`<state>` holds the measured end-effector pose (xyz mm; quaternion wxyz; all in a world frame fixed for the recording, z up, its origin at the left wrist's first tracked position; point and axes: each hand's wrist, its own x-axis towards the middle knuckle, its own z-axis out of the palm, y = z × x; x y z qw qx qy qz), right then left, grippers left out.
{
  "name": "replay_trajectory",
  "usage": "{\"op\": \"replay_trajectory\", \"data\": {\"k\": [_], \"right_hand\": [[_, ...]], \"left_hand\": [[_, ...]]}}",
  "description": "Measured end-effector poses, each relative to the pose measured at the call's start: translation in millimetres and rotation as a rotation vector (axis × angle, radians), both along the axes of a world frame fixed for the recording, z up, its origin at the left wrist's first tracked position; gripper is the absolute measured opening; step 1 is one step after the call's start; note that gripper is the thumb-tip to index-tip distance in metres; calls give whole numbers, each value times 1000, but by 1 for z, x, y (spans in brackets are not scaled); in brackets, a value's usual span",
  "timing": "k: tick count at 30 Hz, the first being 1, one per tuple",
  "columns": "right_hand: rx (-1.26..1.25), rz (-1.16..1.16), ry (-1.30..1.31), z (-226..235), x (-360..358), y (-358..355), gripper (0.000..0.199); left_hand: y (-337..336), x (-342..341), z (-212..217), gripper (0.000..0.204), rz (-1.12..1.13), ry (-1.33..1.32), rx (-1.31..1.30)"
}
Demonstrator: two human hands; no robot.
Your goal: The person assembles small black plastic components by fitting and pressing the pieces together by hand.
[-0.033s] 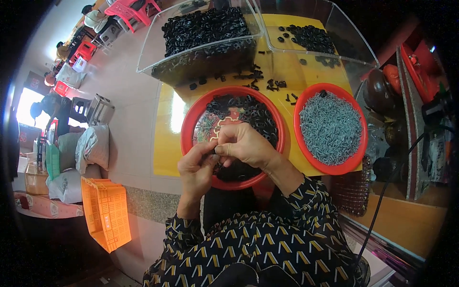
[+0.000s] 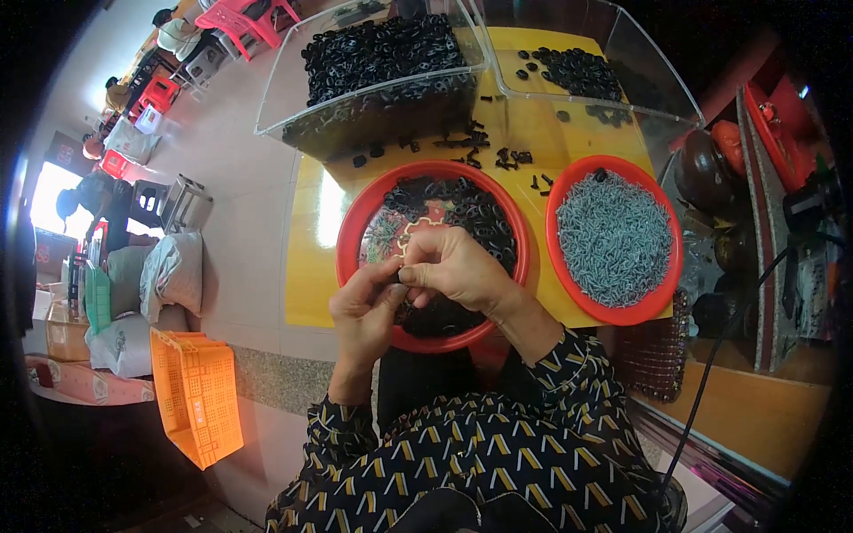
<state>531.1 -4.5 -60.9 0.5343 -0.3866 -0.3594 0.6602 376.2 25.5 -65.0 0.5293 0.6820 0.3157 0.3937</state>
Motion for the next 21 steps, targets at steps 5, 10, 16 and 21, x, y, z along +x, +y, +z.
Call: {"op": "replay_trajectory", "data": {"k": [5, 10, 16, 21], "right_hand": [[-37, -42, 94, 4, 2, -4, 10], [-78, -42, 16, 6, 2, -14, 13], [-76, -75, 12, 5, -2, -23, 12], [-76, -100, -46, 7, -4, -29, 11]], "left_hand": [[-2, 2, -4, 25, -9, -182, -196], [-7, -2, -8, 27, 1, -193, -245], [-13, -1, -8, 28, 5, -151, -265], [-16, -3, -11, 28, 2, -111, -172]]}}
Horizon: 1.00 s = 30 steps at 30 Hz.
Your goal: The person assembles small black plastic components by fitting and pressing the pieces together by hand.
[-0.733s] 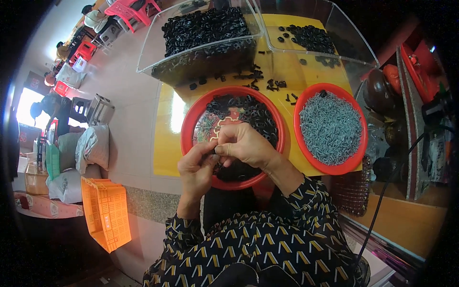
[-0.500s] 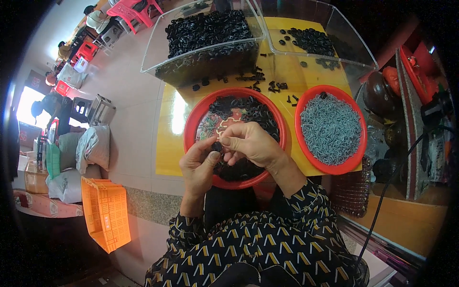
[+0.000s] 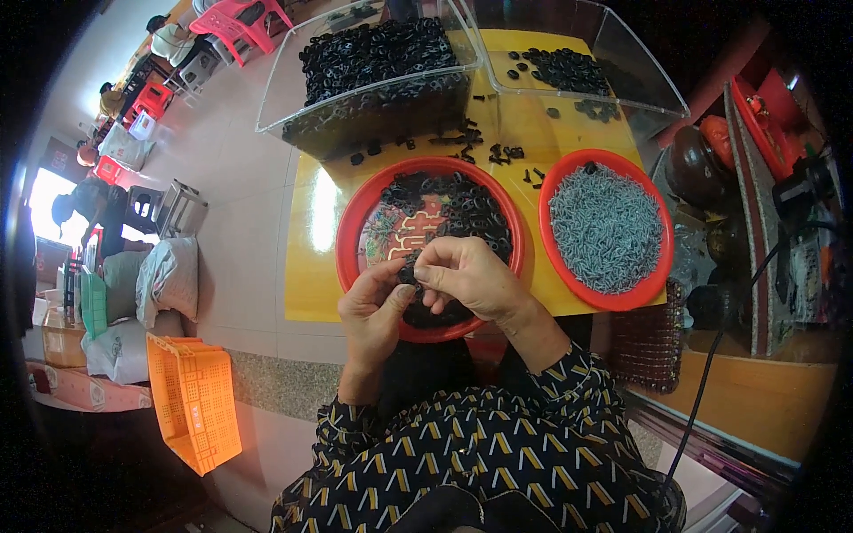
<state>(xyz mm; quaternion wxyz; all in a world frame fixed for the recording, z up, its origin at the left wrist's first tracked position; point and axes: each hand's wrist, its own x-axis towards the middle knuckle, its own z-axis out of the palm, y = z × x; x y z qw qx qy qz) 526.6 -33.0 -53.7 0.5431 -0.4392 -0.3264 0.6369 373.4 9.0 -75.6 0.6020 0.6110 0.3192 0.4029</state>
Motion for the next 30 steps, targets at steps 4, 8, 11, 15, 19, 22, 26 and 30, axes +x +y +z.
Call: {"op": "replay_trajectory", "data": {"k": [4, 8, 11, 15, 19, 22, 26, 30], "right_hand": [[-11, -20, -92, -2, -3, -2, 9], [-38, -28, -161, 2, -5, -5, 9], [-63, -85, -276, 20, 10, -8, 11], [116, -351, -340, 62, 52, 9, 11], [303, -668, -220, 92, 129, 42, 17], [237, -734, -556, 93, 113, 45, 20], [529, -361, -1401, 42, 60, 40, 9], [447, -113, -1753, 3, 41, 50, 6]], "left_hand": [[-4, 2, 5, 28, -6, 25, 81], [-8, -4, 14, 29, -9, 131, 235], [-6, -14, 17, 29, -4, 273, 549], [-13, -33, 11, 28, -96, 445, 895], [-21, -31, 2, 23, -135, 401, 939], [-23, -34, 0, 21, -116, 384, 901], [-24, -29, -2, 20, -125, 350, 899], [-16, -27, 4, 20, -167, 314, 835]]}}
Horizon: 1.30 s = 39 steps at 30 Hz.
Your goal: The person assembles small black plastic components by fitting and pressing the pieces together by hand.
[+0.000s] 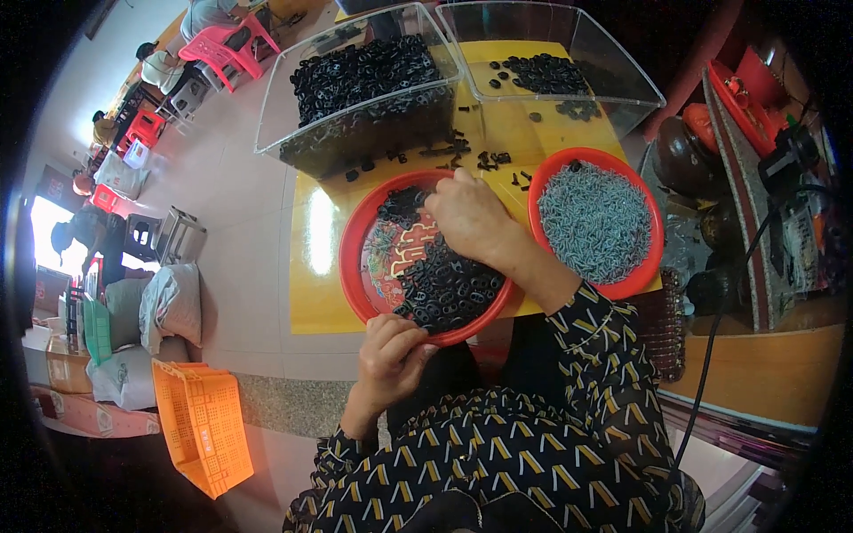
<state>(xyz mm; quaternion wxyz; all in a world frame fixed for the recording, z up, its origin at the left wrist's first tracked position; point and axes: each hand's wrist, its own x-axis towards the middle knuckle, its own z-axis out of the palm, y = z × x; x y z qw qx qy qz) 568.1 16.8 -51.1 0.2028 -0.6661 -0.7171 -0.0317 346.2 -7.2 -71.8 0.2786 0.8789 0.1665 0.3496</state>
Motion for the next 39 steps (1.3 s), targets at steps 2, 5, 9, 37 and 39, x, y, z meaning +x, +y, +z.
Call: {"op": "replay_trajectory", "data": {"k": [2, 5, 9, 37, 39], "right_hand": [[-41, -19, -57, -8, -4, 6, 7], [-46, -5, -140, -11, -3, 7, 10], [-45, -5, -171, -14, -2, 8, 12], [-320, -19, -56, -11, -11, 18, 18], [-340, -17, -63, -8, -11, 17, 19]], "left_hand": [[13, 0, 1, 20, 3, -17, -50], [50, 14, 5, 19, 77, 19, 187], [88, 44, 8, 19, 63, 226, 322], [90, 53, -7, 17, -23, 155, 33], [89, 51, -7, 20, -58, 107, 72]]}}
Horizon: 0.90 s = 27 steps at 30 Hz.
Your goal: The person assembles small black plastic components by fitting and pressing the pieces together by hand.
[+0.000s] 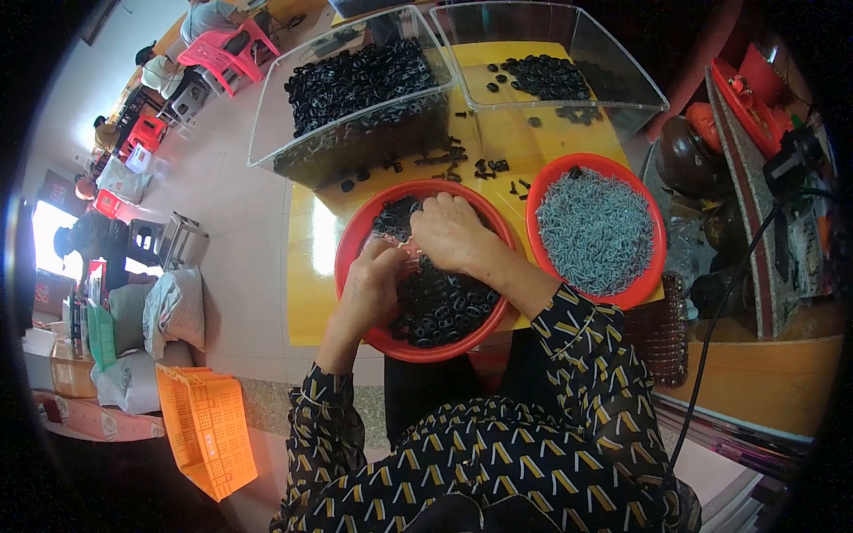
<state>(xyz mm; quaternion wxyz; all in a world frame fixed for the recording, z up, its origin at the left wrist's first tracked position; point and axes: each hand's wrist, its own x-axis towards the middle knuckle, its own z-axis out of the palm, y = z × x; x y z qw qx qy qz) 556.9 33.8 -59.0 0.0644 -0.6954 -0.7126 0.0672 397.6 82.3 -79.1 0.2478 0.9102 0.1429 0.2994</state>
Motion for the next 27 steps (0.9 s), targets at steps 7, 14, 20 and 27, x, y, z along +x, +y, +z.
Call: {"op": "replay_trajectory", "data": {"k": [7, 14, 20, 27], "right_hand": [[11, 18, 34, 5, -2, -5, 20], [293, -27, 509, 15, -7, -24, 14], [386, -102, 771, 14, -10, -30, 7], [378, -97, 1006, -1, -22, -34, 7]], "left_hand": [[-4, -4, -2, 15, 78, 56, -13], [-7, -8, 6, 14, 194, -96, -85], [-14, -13, 6, 6, 290, -132, -634], [-15, -18, -1, 1, 179, -376, -1113]]}}
